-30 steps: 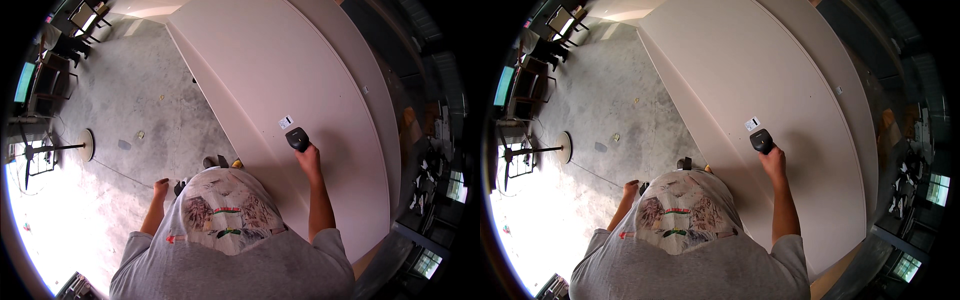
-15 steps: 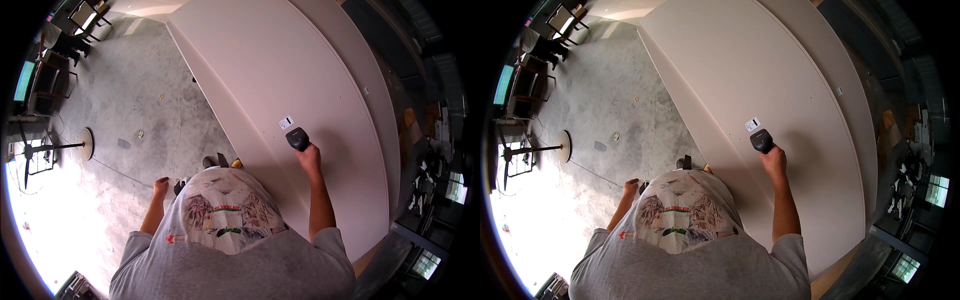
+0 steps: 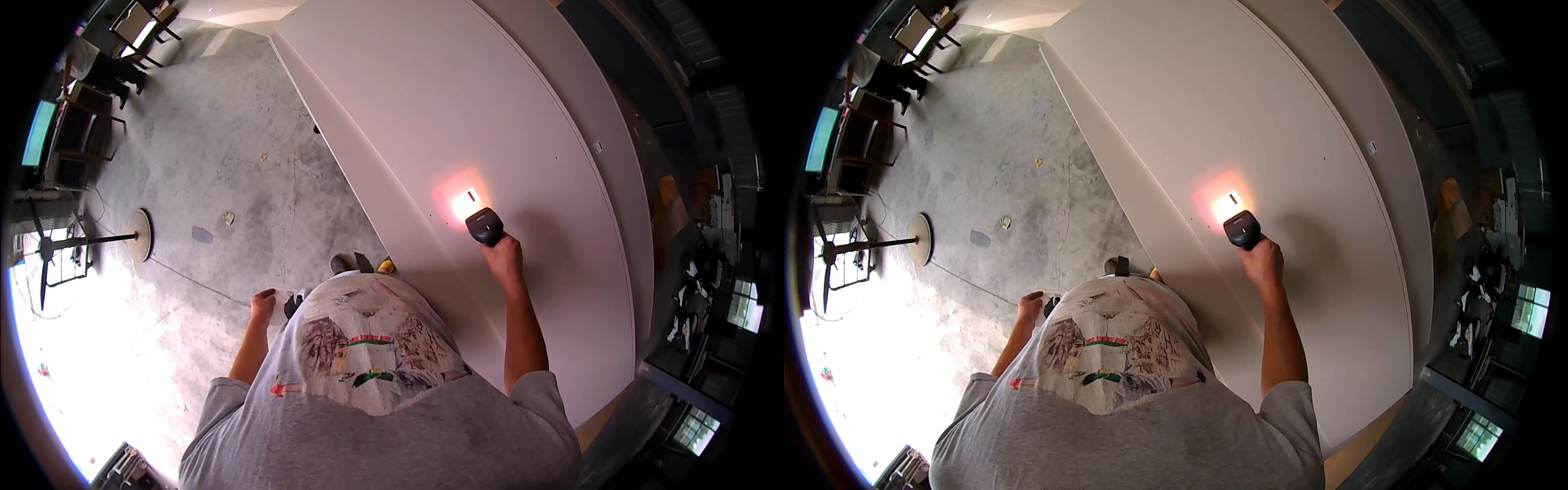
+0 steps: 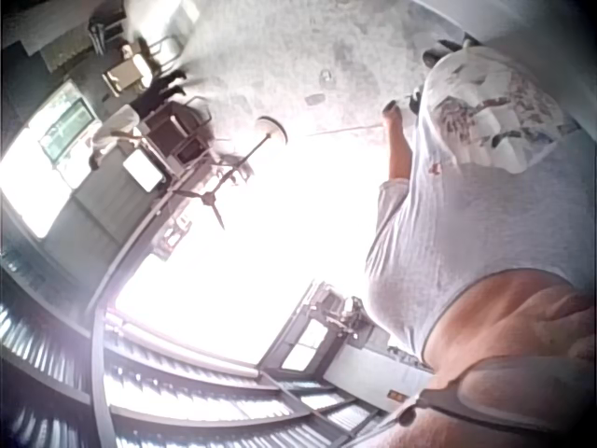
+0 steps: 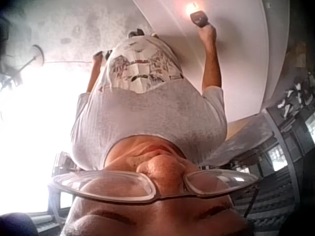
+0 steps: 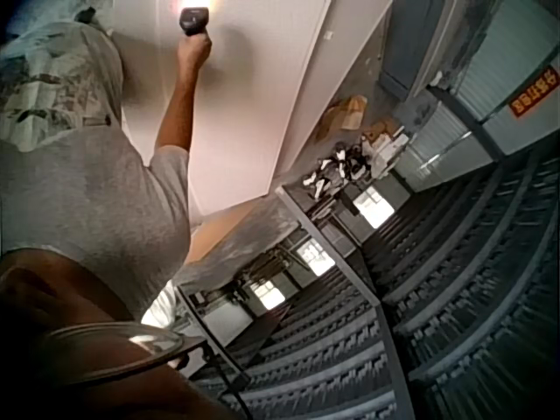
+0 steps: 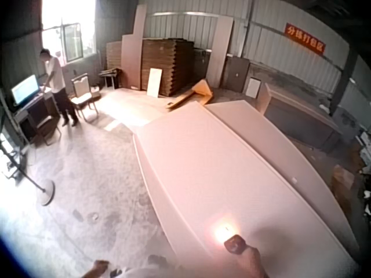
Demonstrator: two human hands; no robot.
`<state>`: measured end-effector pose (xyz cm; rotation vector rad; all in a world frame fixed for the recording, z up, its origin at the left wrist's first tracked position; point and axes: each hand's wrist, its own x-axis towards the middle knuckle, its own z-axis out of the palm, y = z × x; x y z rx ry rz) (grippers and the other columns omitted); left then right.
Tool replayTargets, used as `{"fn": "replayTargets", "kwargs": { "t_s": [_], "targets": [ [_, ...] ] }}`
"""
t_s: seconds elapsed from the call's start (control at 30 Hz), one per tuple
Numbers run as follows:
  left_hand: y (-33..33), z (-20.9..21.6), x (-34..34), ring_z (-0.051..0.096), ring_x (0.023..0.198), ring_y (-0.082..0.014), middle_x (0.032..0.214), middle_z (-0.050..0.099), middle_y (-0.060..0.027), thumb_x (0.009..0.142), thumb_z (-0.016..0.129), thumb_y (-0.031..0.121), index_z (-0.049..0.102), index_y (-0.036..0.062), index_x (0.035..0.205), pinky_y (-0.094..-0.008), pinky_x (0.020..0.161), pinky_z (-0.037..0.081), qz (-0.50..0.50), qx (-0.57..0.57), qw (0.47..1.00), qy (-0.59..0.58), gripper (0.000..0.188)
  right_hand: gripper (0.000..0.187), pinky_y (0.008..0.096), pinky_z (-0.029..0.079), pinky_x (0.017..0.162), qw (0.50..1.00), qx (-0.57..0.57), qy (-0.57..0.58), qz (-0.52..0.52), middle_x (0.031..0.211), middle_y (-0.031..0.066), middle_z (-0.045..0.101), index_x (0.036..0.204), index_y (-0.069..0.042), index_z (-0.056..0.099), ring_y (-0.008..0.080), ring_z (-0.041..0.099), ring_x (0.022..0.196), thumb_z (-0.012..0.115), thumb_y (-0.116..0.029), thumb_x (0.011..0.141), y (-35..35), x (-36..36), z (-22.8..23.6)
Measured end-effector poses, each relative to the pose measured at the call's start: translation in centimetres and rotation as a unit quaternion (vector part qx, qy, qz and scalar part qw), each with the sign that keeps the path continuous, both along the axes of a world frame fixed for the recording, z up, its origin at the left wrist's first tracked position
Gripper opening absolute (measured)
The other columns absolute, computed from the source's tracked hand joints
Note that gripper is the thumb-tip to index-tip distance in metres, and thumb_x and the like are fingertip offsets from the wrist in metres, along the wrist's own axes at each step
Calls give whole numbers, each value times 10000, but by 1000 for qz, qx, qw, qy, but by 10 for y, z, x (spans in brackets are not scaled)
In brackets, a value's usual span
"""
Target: The person scans barcode labels on large white boards, arranges the boards in a stack on a rolling cart, and then assists other workers in wrapping the stack with cardboard and securing it with tape.
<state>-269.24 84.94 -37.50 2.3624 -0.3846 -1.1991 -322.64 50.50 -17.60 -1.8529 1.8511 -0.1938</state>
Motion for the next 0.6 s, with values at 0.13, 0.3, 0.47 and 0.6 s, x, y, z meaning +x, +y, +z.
{"fn": "replayTargets", "kwargs": {
  "t_s": [0.13, 0.3, 0.47, 0.6],
  "targets": [
    [2, 0, -1, 670, 858, -198, 973, 723, -146, 754, 566, 59, 697, 9, 1153, -310, 788, 528, -1, -10, 1000, 1, 423, 279, 490, 519, 768, 1000, 10, -6, 1, 911, 228, 689, 934, -20, 689, 425, 652, 887, 714, -242, 767, -1, 4, 8],
    [-2, 7, -6, 670, 864, -202, 981, 721, -146, 751, 567, 54, 694, 7, 1157, -313, 792, 528, -1, -5, 1000, 0, 428, 275, 488, 519, 761, 1000, 20, -3, 1, 912, 230, 689, 933, -16, 686, 425, 653, 886, 714, -235, 770, -1, 2, 7],
    [-4, 10, -8, 670, 869, -204, 982, 721, -143, 745, 564, 51, 694, 5, 1155, -315, 797, 529, -4, 1, 1000, -6, 433, 275, 484, 519, 757, 1000, 17, -10, 5, 903, 237, 687, 928, -3, 684, 424, 656, 884, 717, -220, 762, -2, -1, 2],
    [-3, 8, -8, 671, 862, -205, 979, 722, -141, 740, 565, 49, 696, 3, 1149, -315, 795, 531, 10, 0, 1000, 7, 433, 271, 471, 520, 749, 1000, 15, -12, -2, 887, 247, 684, 920, 22, 682, 424, 659, 881, 718, -186, 751, -2, 2, 5]
  ]
}}
